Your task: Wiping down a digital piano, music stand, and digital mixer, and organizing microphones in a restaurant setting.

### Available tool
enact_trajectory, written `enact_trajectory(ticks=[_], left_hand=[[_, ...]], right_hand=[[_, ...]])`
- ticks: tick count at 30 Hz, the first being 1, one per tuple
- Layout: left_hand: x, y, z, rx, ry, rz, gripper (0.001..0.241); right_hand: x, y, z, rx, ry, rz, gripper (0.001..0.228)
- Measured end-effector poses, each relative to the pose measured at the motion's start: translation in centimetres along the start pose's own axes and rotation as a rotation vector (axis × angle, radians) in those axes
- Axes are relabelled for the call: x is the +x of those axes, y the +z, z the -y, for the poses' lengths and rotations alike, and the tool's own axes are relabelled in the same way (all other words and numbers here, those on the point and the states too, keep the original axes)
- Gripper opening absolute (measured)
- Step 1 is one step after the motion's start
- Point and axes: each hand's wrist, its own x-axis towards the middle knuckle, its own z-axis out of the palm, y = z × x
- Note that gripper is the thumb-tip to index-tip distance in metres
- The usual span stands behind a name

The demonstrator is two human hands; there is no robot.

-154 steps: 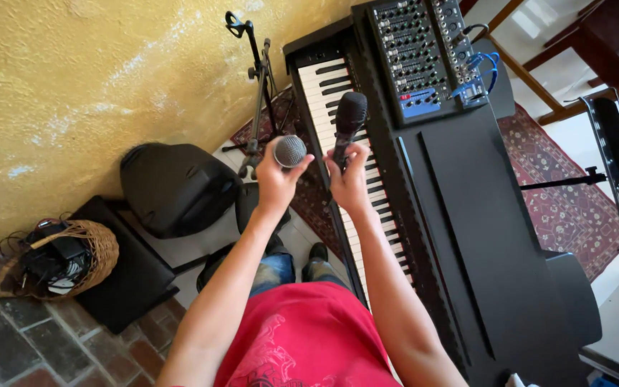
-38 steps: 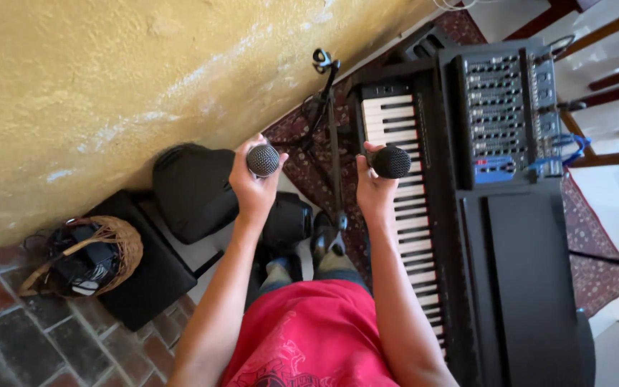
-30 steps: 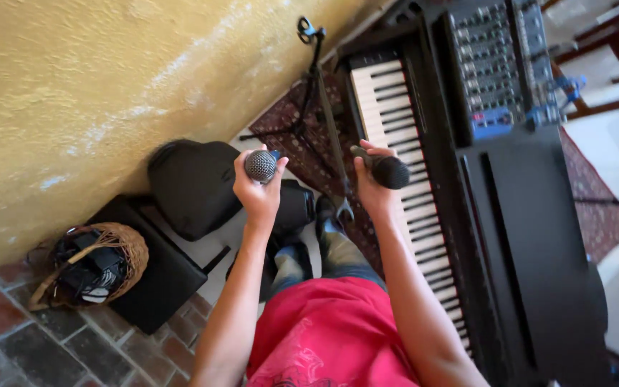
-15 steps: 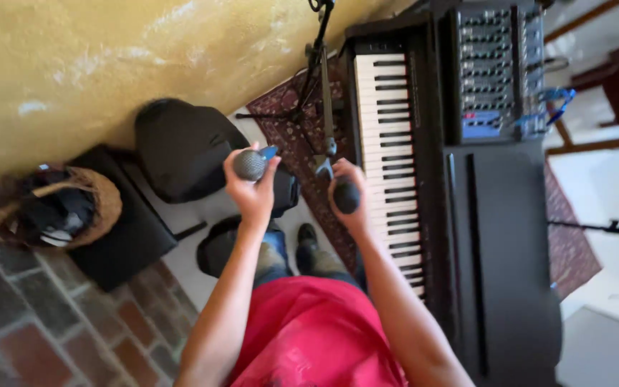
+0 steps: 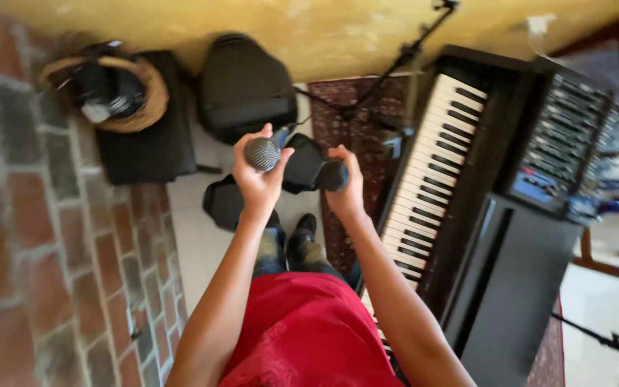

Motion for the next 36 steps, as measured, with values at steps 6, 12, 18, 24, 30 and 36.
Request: enact_trajectory(ticks=[6, 12, 18, 24, 30, 36], left_hand=[[0.6, -4.1, -1.0, -0.035, 0.006, -0.056, 0.053], [1.0, -8.9, -2.7, -0.005, -0.005, -0.063, 0.055], [0.1, -14.2, -3.6, -0.037, -0.007, -0.073, 0.056], [0.6, -18.2, -4.2, 0.016, 0.057, -0.133, 0.054], [0.2, -19.9, -4.8, 0.038, 0.06, -0.127, 0.054], [0.0, -19.6, -4.9, -0.052, 0.041, -0.124, 0.054]], right_hand=[[1.6, 3.3, 3.8, -0.069, -0.118, -0.013, 0.042], [1.8, 6.5, 7.3, -0.021, -0.123, -0.093, 0.041], [0.5, 7.6, 8.5, -0.126, -0.233, -0.097, 0.037], [1.3, 7.2, 7.4, -0.151, -0.276, 0.055, 0.044], [1.2, 7.3, 9.2, 0.063, -0.18, 0.047, 0.027], [-0.2, 7.8, 8.3, 0.118, -0.095, 0.085, 0.024]])
